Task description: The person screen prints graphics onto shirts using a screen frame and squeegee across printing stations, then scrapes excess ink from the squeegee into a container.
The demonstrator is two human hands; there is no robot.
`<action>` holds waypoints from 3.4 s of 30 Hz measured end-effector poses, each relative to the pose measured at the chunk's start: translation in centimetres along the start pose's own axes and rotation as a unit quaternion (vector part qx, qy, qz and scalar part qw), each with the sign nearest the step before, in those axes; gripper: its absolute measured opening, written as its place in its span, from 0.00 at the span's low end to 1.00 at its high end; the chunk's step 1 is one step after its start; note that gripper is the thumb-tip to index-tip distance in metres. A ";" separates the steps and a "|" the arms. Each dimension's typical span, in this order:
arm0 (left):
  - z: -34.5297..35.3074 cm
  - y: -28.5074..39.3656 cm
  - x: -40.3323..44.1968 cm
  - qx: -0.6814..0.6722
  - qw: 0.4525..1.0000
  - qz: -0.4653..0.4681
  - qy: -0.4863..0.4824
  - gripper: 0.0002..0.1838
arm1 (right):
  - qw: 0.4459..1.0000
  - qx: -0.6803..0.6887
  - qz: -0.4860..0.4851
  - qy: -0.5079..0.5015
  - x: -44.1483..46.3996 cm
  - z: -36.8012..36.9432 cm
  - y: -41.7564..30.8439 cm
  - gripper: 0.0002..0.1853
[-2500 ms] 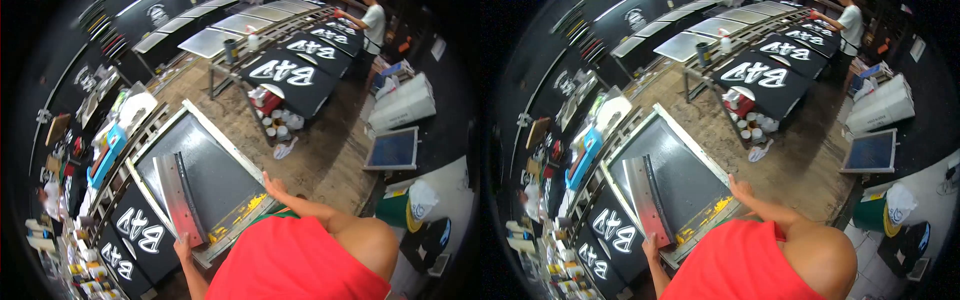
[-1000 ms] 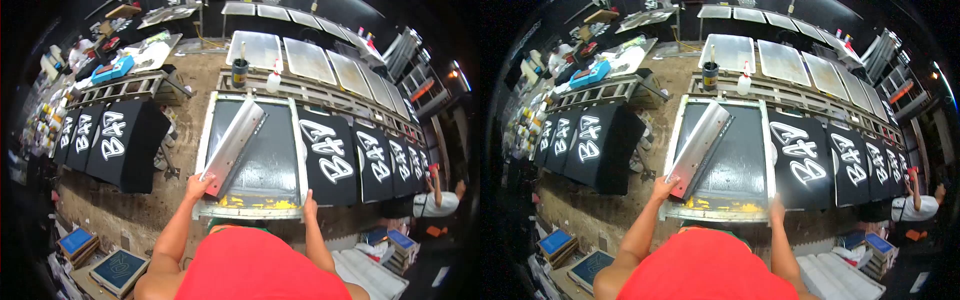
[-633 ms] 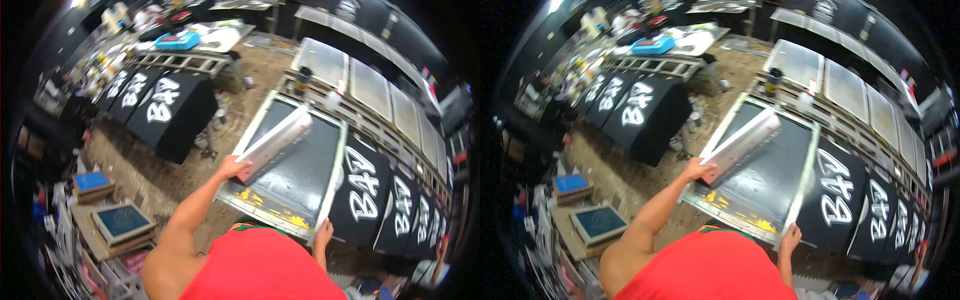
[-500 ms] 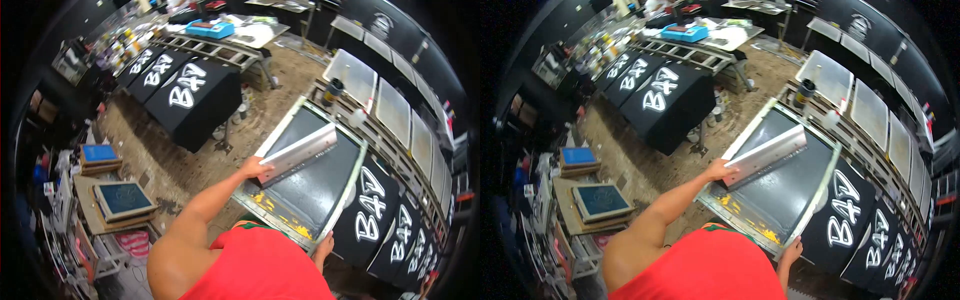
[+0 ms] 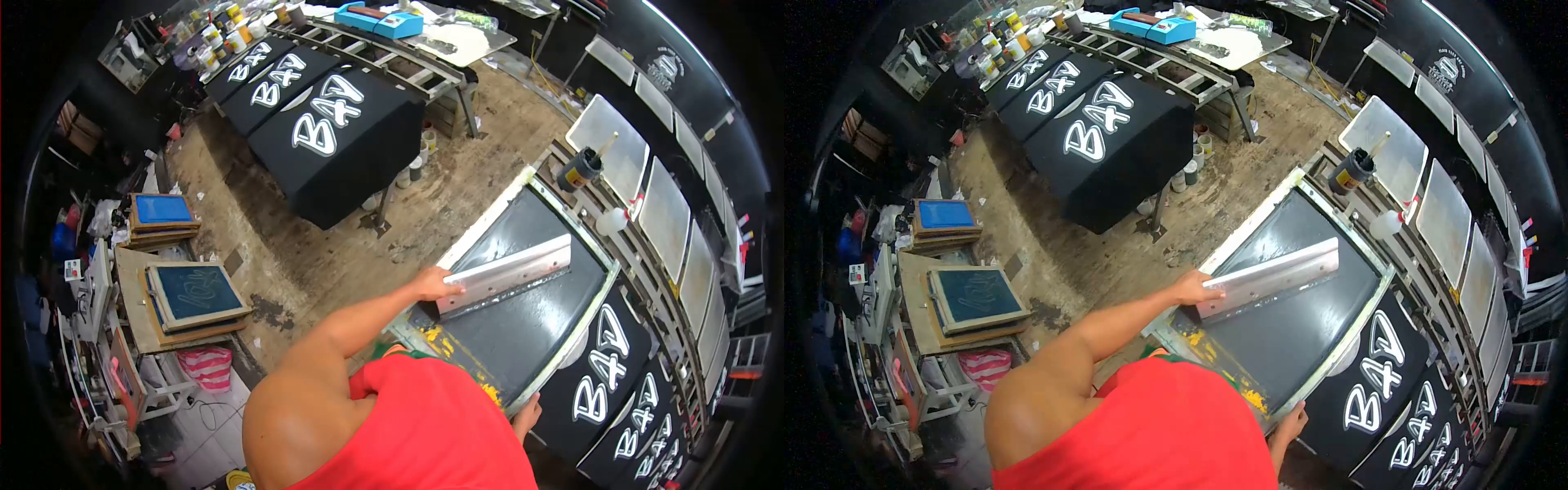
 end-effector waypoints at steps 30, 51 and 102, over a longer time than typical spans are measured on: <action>-0.3 13.8 26.9 0.495 0.838 0.201 -0.107 0.32 | 0.797 -0.414 -0.439 -0.022 13.9 10.6 -35.2 0.27; -0.3 13.8 29.5 0.469 0.860 0.189 -0.070 0.26 | 0.800 -0.410 -0.438 -0.010 15.5 11.6 -37.0 0.25; -1.1 14.8 26.9 0.468 0.864 0.153 -0.102 0.28 | 0.826 -0.404 -0.385 -0.078 13.9 9.9 -36.0 0.28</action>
Point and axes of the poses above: each hand's wrist, its own x-axis towards the middle knuckle, its own z-axis out of the palm, y = z × x, the point moved 4 cm from there along x, towards the middle knuckle, and after that the axes turned 8 degrees about z, right-handed, at the moved point
